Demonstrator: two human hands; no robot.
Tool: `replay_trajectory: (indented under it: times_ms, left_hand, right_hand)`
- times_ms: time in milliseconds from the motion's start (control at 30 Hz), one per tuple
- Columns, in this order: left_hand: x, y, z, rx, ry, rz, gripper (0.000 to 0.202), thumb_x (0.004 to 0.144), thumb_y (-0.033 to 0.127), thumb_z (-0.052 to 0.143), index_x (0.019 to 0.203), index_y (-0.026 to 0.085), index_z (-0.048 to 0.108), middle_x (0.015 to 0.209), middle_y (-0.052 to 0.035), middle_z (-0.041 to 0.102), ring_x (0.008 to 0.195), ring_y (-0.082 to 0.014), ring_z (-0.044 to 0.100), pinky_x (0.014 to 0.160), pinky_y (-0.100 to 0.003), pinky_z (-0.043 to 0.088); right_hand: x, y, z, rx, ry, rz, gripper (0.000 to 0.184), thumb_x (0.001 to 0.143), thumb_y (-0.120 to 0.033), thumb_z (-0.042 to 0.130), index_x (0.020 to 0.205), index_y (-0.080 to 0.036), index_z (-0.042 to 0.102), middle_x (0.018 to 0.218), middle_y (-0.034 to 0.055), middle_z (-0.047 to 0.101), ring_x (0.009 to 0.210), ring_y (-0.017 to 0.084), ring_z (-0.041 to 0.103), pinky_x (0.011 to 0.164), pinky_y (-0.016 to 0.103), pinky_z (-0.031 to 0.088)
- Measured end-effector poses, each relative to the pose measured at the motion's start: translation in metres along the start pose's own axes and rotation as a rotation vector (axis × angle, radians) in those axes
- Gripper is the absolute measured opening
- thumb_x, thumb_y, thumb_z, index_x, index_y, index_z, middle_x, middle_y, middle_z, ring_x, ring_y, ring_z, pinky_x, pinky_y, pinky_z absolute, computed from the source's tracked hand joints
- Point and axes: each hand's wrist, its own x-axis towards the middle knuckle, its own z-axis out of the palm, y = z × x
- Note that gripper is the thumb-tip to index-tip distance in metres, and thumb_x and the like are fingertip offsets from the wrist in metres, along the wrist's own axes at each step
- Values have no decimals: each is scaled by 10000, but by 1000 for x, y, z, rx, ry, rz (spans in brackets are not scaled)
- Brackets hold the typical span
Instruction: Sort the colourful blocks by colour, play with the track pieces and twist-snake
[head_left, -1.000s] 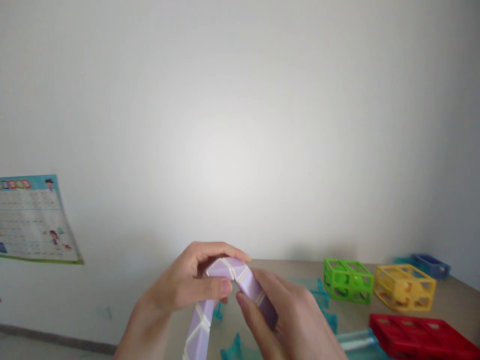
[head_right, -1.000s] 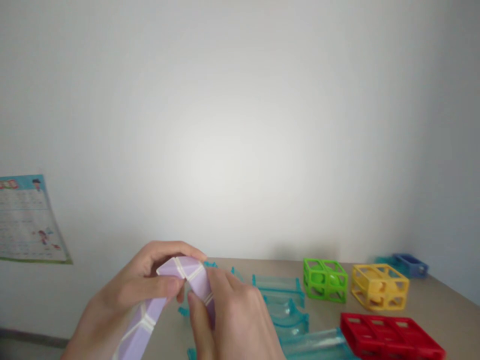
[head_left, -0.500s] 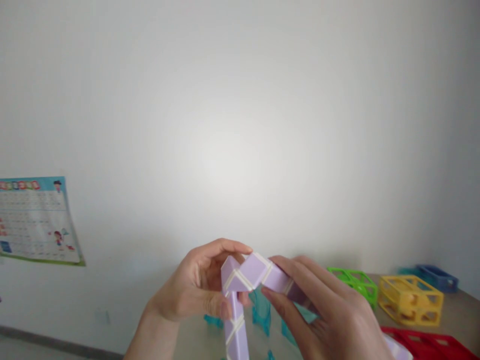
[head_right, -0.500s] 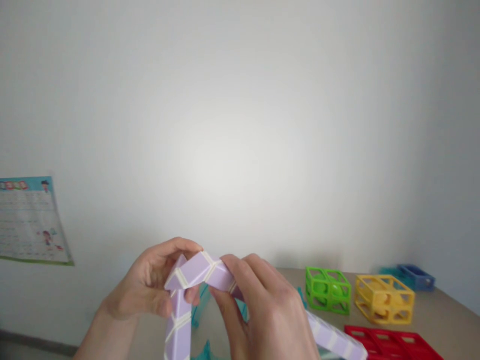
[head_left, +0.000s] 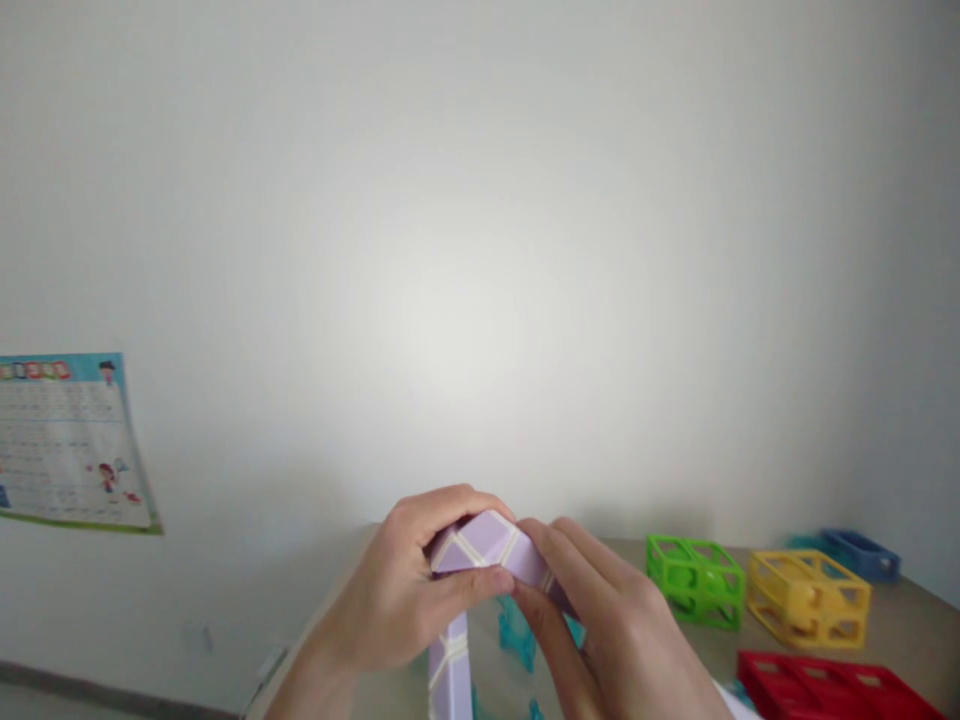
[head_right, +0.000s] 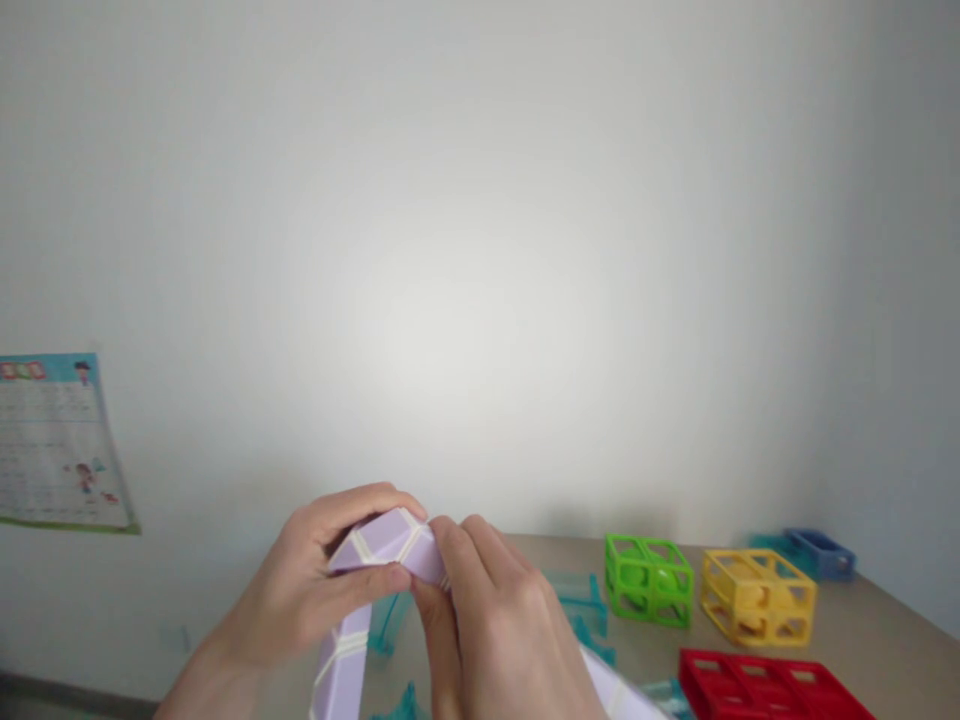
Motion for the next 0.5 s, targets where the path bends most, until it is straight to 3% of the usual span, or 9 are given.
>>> replay_trajectory:
  times_ms: [133,267,367,500]
  left_hand:
    - [-4,-1,-4,176,-39,86,231,844,322,658,1039,202,627,853,10,611,730,-130,537,667,-220,406]
    - [-6,-2,-3,334,-77,114,179,924,297,538,1079,214,571,947,-1,634,855,-149,573,804,-236,403]
    - [-5,-1,0,386,-104,106,193,964,268,452,1118,220,559,1027,-17,644,956,-162,575,871,-246,387]
    - [-4,1,3,430,-111,23,221,978,285,408,1082,216,590,1014,-32,662,949,-181,579,849,-261,394]
  right_hand:
    - [1,0,-2,-30,-83,-2,99,944,-167,436,963,-208,525,808,25,588,664,178,567,568,266,420]
    - [3,5,0,-76,-104,46,123,918,-120,435,903,-205,523,796,28,589,670,187,563,564,271,388]
    - [3,7,3,-125,-97,42,124,901,-100,454,905,-197,530,801,34,596,674,191,562,567,279,360]
    - [2,9,4,-219,-116,-31,111,883,-95,525,910,-197,559,805,25,617,654,188,530,589,302,314]
